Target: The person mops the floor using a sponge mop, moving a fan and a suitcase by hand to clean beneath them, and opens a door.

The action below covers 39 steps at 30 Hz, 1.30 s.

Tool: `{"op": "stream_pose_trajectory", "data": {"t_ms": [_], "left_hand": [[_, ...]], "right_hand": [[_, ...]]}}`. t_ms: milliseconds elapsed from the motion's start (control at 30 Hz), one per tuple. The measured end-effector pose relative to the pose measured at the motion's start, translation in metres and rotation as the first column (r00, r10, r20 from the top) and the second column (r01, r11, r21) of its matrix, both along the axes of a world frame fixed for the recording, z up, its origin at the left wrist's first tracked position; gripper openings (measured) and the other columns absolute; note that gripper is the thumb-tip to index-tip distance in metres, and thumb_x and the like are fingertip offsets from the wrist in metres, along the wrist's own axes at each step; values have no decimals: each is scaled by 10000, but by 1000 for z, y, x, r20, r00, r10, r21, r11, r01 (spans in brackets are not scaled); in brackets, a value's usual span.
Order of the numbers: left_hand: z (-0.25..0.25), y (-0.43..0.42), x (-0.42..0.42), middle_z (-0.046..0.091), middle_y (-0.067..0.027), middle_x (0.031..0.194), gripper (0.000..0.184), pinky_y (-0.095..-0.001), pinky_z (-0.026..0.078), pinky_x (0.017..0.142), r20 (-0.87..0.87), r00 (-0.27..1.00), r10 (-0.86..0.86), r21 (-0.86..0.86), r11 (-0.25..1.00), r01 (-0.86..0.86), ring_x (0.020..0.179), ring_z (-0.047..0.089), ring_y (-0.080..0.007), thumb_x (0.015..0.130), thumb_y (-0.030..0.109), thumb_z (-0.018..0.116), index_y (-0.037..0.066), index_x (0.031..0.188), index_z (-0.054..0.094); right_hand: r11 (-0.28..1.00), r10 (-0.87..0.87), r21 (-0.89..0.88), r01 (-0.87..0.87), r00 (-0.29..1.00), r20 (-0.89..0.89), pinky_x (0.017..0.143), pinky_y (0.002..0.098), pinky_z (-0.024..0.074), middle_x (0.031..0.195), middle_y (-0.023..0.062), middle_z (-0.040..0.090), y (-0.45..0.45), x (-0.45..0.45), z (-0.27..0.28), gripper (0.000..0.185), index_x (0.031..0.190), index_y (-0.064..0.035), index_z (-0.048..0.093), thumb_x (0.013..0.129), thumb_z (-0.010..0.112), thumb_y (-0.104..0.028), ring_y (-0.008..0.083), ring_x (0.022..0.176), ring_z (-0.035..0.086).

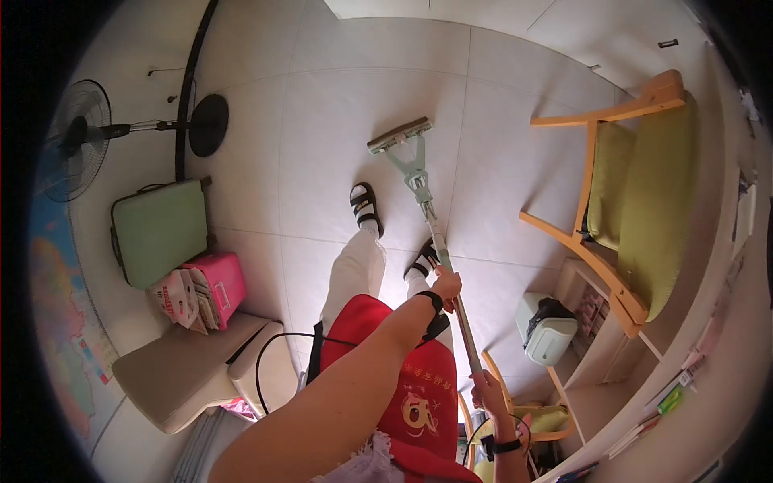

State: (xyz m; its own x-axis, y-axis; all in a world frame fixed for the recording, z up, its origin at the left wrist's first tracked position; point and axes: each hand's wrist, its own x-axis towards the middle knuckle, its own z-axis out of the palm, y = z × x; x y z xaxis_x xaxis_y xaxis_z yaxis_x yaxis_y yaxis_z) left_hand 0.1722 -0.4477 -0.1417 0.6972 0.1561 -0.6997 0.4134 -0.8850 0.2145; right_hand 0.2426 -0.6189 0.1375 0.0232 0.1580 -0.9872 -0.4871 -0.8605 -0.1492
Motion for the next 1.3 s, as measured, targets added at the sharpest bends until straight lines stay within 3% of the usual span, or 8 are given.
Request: {"op": "stream_pose_trajectory", "data": {"t_ms": [133, 233, 300, 400, 700, 800, 1000, 1300], "left_hand": [[-104, -60, -35, 561, 2, 601, 304, -412, 310, 424, 83, 918, 387, -523, 801, -291, 476, 518, -200, 739, 195, 544, 22, 986, 588], [3, -6, -11, 565, -26, 651, 286, -394, 304, 397, -24, 962, -270, -84, 960, 268, 518, 535, -194, 752, 204, 554, 34, 980, 584], [-40, -26, -25, 580, -41, 686, 243, -400, 314, 397, -389, 733, 558, -488, 550, -678, 559, 555, -199, 768, 187, 540, 31, 950, 581], [15, 6, -3, 609, -64, 743, 188, -415, 360, 442, -1, 978, -209, -273, 941, 201, 630, 594, -220, 798, 166, 507, 33, 912, 575], [47, -14, 8, 628, -31, 829, 259, -405, 422, 517, -96, 995, -30, -341, 940, -5, 710, 616, -187, 796, 185, 545, 55, 1018, 567], [23, -31, 3, 602, -206, 842, 372, -572, 438, 674, -675, 109, 730, -325, -162, -932, 765, 625, -326, 866, 273, 427, -47, 1055, 432], [78, 34, -2, 567, -200, 878, 362, -520, 453, 747, -631, 650, 422, -775, -379, -506, 878, 572, -369, 779, 304, 532, -6, 958, 472], [113, 22, 44, 543, -219, 997, 347, -575, 478, 689, -829, 386, 405, -559, -604, -568, 844, 588, -393, 763, 213, 591, -21, 991, 473]], "right_hand": [[998, -56, -20, 56, 998, -15, 323, 216, 306, 460, -9, 410, -22, -6, -18, 294, 891, -52, 513, 882, 496, -346, 68, 343, 375], [999, -44, -16, 44, 999, -19, 318, 216, 309, 460, -6, 417, -17, -9, -9, 294, 897, -47, 503, 883, 489, -340, 72, 334, 379], [999, -27, -25, 26, 1000, -14, 315, 218, 312, 462, -3, 421, -8, -8, 7, 299, 901, -43, 503, 883, 487, -341, 75, 332, 384], [999, -32, -19, 32, 999, -16, 313, 219, 316, 471, 3, 431, -10, -7, 26, 317, 903, -35, 502, 878, 489, -351, 81, 329, 390], [987, 97, -133, -88, 993, 59, 338, 231, 334, 506, 6, 439, 28, -3, 108, 300, 891, -42, 519, 872, 469, -337, 84, 365, 413], [987, 129, -108, -120, 988, 85, 342, 236, 341, 518, 11, 454, 40, -1, 134, 310, 911, -28, 536, 865, 480, -330, 86, 373, 431], [990, 86, -119, -75, 993, 82, 339, 233, 318, 511, -3, 439, 57, 5, 192, 304, 934, -59, 531, 881, 487, -355, 80, 377, 408], [970, 229, -133, -201, 939, 255, 520, 190, 337, 661, -19, 506, 52, -1, 315, 287, 1007, -20, 560, 896, 494, -276, 40, 584, 421]]}}
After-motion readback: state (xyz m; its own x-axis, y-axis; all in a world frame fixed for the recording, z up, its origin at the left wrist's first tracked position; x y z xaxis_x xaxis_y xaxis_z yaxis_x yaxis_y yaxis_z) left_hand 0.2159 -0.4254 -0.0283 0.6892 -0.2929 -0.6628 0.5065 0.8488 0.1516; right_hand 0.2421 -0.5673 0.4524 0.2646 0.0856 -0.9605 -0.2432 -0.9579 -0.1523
